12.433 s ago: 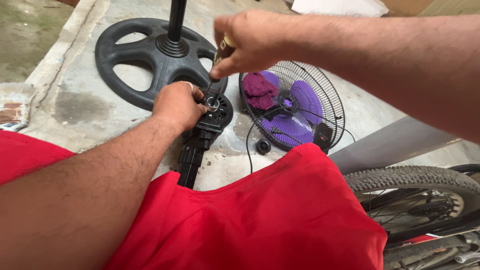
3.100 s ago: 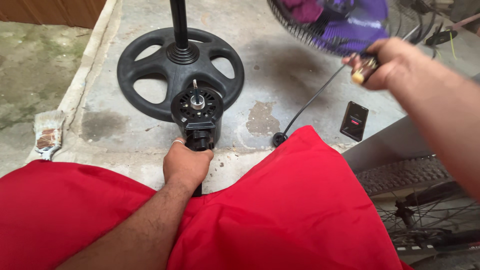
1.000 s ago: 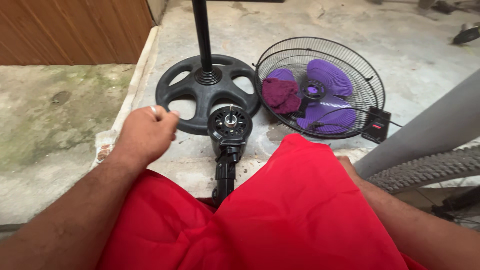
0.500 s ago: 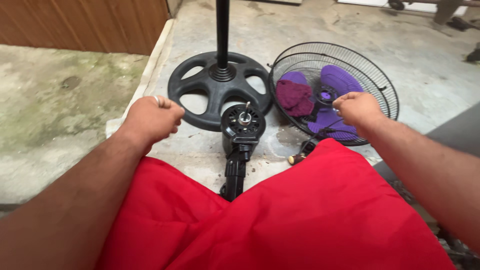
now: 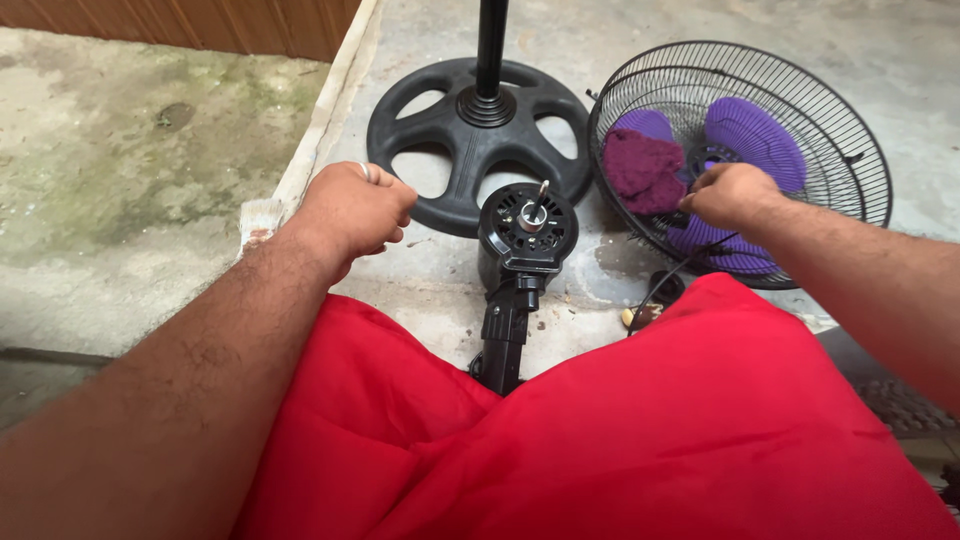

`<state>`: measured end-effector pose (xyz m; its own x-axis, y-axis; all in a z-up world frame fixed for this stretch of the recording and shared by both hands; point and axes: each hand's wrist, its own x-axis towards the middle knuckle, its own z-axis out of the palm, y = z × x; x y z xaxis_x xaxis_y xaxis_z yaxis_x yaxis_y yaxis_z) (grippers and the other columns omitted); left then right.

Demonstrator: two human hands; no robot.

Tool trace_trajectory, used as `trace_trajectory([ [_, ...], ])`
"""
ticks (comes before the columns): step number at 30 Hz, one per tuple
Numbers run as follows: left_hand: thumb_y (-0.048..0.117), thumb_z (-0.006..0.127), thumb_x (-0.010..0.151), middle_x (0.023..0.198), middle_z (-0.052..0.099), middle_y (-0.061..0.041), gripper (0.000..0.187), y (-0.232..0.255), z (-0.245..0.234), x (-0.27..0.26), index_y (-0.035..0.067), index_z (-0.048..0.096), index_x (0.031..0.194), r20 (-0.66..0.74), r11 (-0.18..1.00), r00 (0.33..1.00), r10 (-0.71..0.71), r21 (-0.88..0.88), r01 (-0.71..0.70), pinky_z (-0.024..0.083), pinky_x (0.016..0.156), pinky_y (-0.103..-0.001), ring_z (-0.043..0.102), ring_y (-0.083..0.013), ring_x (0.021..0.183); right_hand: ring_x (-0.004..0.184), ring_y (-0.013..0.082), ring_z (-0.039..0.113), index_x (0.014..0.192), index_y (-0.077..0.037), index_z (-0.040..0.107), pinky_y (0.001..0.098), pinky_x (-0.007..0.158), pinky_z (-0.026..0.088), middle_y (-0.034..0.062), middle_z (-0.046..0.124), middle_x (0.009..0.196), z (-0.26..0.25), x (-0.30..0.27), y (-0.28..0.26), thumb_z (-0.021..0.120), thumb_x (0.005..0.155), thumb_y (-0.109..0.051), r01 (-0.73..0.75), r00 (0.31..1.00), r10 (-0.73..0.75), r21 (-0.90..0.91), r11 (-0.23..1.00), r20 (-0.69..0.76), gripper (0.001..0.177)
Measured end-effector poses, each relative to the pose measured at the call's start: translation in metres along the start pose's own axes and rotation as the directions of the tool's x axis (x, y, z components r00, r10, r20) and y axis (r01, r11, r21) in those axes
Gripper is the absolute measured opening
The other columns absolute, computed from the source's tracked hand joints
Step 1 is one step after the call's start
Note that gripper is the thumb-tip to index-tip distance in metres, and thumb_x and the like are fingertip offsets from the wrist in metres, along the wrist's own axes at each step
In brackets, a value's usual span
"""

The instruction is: The person sits on the floor and uses a screwdriver to loosen and remove screws from the housing of an electric fan motor. They manipulate the motor housing and remove a small metal ring, then continue unscrewing components.

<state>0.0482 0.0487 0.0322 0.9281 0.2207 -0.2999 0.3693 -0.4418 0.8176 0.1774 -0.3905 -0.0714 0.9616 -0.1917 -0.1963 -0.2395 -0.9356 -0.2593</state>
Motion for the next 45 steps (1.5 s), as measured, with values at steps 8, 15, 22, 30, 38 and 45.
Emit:
trace_trajectory([
  [8, 0.020, 0.069, 0.089, 0.084, 0.072, -0.004, 0.012, 0.004, 0.008, 0.002, 0.008, 0.070, 0.086, 0.042, 0.999, 0.998, -0.037, 0.007, 0.036, 0.054, 0.058, -0.030, 0.068, -0.0133, 0.070, 0.128, 0.0381, 0.056, 0.155, -0.015, 0.042, 0.0497, 0.104, 0.047, 0.0221, 0.052, 0.146, -0.013, -0.008, -0.032, 0.085, 0.078, -0.053, -0.005, 1.000, 0.006, 0.051, 0.999, -0.022, 0.096],
  [15, 0.020, 0.068, 0.089, 0.084, 0.072, -0.004, 0.012, 0.007, 0.011, 0.003, 0.009, 0.069, 0.085, 0.043, 0.996, 0.996, -0.075, 0.041, 0.074, 0.055, 0.060, -0.031, 0.067, -0.0126, 0.071, 0.142, 0.0409, 0.044, 0.159, -0.013, 0.039, 0.0460, 0.114, 0.041, 0.0271, 0.039, 0.156, 0.016, 0.001, -0.062, 0.082, 0.075, -0.064, 0.264, 0.964, -0.248, 0.230, 0.937, -0.095, 0.107],
  [22, 0.021, 0.069, 0.090, 0.083, 0.072, -0.004, 0.014, 0.005, 0.012, 0.005, 0.008, 0.069, 0.084, 0.051, 0.998, 0.997, -0.061, 0.038, 0.059, 0.054, 0.058, -0.031, 0.067, -0.0126, 0.069, 0.127, 0.0363, 0.058, 0.150, -0.013, 0.052, 0.0439, 0.106, 0.046, 0.0234, 0.059, 0.139, 0.028, -0.003, -0.072, 0.087, 0.073, -0.052, 0.315, 0.949, -0.316, 0.125, 0.941, -0.015, 0.093],
  [30, 0.019, 0.069, 0.089, 0.079, 0.070, -0.004, 0.013, 0.003, 0.013, 0.008, 0.009, 0.068, 0.081, 0.059, 0.999, 0.997, -0.049, 0.000, 0.049, 0.053, 0.057, -0.031, 0.065, -0.0126, 0.067, 0.096, 0.0190, 0.067, 0.107, -0.006, 0.062, 0.0339, 0.083, 0.056, 0.0120, 0.072, 0.109, 0.010, -0.010, -0.057, 0.092, 0.078, -0.033, 0.187, 0.978, -0.109, 0.522, 0.832, -0.177, 0.049],
  [38, 0.034, 0.067, 0.089, 0.099, 0.073, -0.006, 0.030, 0.015, 0.010, -0.002, 0.008, 0.069, 0.104, 0.081, 0.978, 0.996, -0.036, -0.203, 0.052, 0.056, 0.065, -0.034, 0.067, -0.0168, 0.080, 0.072, 0.0138, 0.067, 0.093, -0.005, 0.071, 0.0329, 0.059, 0.054, 0.0057, 0.070, 0.085, -0.060, -0.031, -0.089, 0.067, 0.106, -0.019, 0.387, 0.922, -0.122, 0.896, 0.218, -0.368, 0.020],
  [45, 0.070, 0.043, 0.080, 0.125, 0.067, -0.009, 0.082, 0.033, 0.000, -0.018, 0.012, 0.054, 0.136, 0.383, 0.600, 0.899, 0.211, -0.777, 0.191, 0.063, 0.079, -0.056, 0.073, -0.0295, 0.104, 0.099, 0.0166, 0.069, 0.128, -0.018, 0.067, 0.0367, 0.081, 0.059, 0.0068, 0.069, 0.120, -0.078, -0.140, -0.205, 0.071, 0.092, -0.042, 0.604, 0.745, -0.646, 0.578, 0.549, -0.166, 0.043],
])
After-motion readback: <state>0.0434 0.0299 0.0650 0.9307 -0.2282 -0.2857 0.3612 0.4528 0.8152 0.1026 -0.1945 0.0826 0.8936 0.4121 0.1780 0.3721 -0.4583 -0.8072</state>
